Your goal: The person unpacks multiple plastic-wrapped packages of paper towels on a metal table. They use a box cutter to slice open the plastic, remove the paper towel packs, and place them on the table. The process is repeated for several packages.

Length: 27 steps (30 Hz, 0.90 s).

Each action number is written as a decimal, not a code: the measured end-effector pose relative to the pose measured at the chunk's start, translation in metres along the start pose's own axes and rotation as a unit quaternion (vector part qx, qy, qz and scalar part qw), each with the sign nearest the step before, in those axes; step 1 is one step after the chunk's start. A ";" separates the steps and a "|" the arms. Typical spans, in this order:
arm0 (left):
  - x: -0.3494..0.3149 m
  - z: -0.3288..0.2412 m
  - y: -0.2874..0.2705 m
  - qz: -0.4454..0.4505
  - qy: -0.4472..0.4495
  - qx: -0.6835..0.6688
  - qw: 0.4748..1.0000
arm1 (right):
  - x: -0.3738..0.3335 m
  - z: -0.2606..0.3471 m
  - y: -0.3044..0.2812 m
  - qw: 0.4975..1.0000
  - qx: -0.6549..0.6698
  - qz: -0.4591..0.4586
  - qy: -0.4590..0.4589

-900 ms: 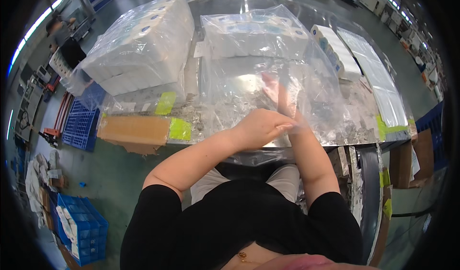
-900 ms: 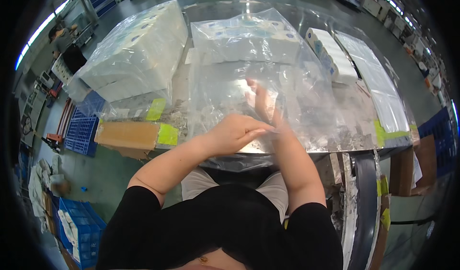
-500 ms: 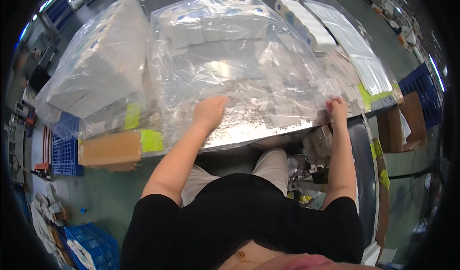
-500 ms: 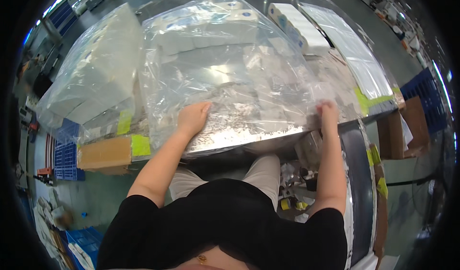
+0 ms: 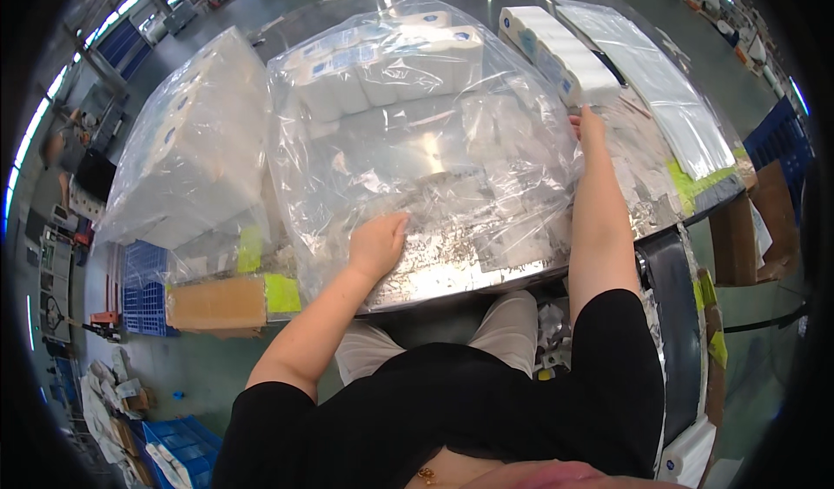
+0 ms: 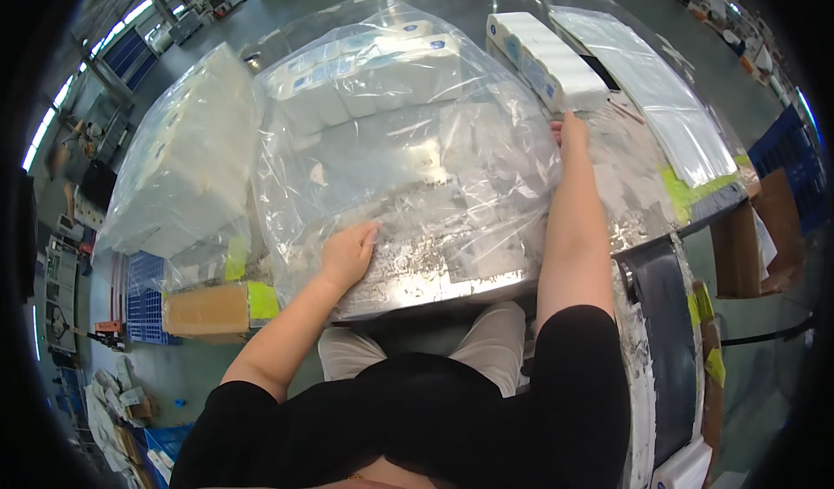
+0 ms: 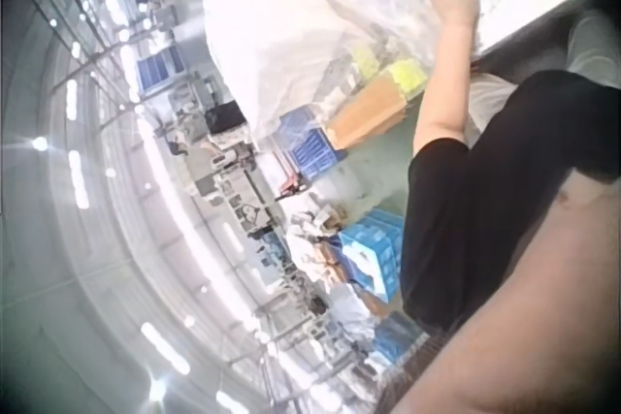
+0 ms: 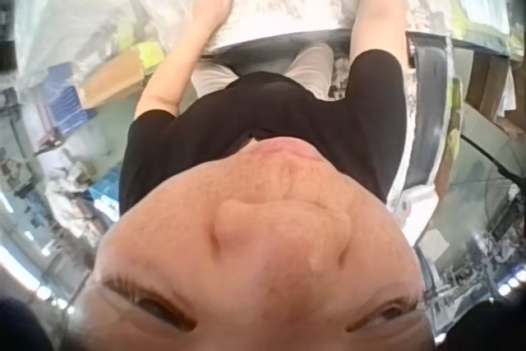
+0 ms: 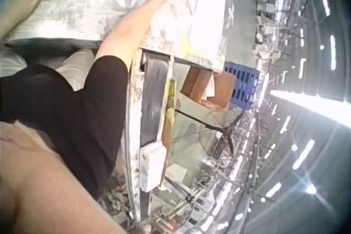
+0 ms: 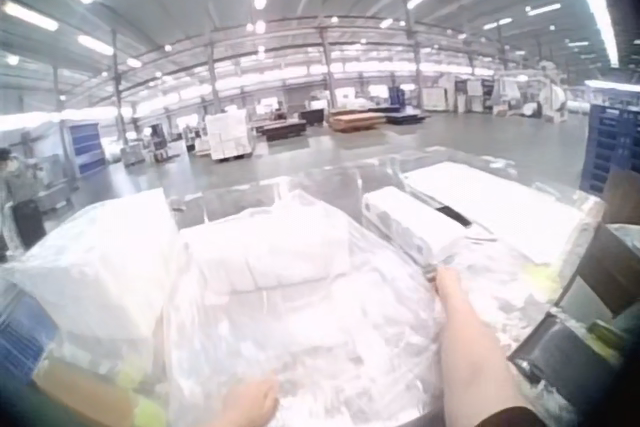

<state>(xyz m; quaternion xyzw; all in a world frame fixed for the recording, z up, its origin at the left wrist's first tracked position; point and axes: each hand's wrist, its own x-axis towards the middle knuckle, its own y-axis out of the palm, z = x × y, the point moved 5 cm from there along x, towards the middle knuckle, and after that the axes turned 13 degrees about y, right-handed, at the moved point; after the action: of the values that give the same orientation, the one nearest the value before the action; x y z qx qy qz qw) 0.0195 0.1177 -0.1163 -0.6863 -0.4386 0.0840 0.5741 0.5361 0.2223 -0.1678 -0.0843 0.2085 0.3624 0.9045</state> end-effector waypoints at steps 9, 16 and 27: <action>0.001 -0.004 -0.001 0.032 -0.025 0.005 0.999 | 0.013 0.009 -0.004 0.992 0.121 -0.029 0.003; -0.001 -0.004 -0.003 0.018 -0.015 0.002 1.000 | 0.002 -0.004 -0.001 0.994 0.102 -0.042 -0.005; -0.001 -0.001 -0.001 0.023 -0.031 0.015 0.999 | -0.193 -0.067 -0.045 0.984 0.134 0.112 -0.045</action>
<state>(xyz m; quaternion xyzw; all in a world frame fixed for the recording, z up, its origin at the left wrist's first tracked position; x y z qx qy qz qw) 0.0194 0.1165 -0.1156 -0.6848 -0.4388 0.1251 0.5682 0.4203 0.0501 -0.1437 0.0783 0.2223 0.4332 0.8700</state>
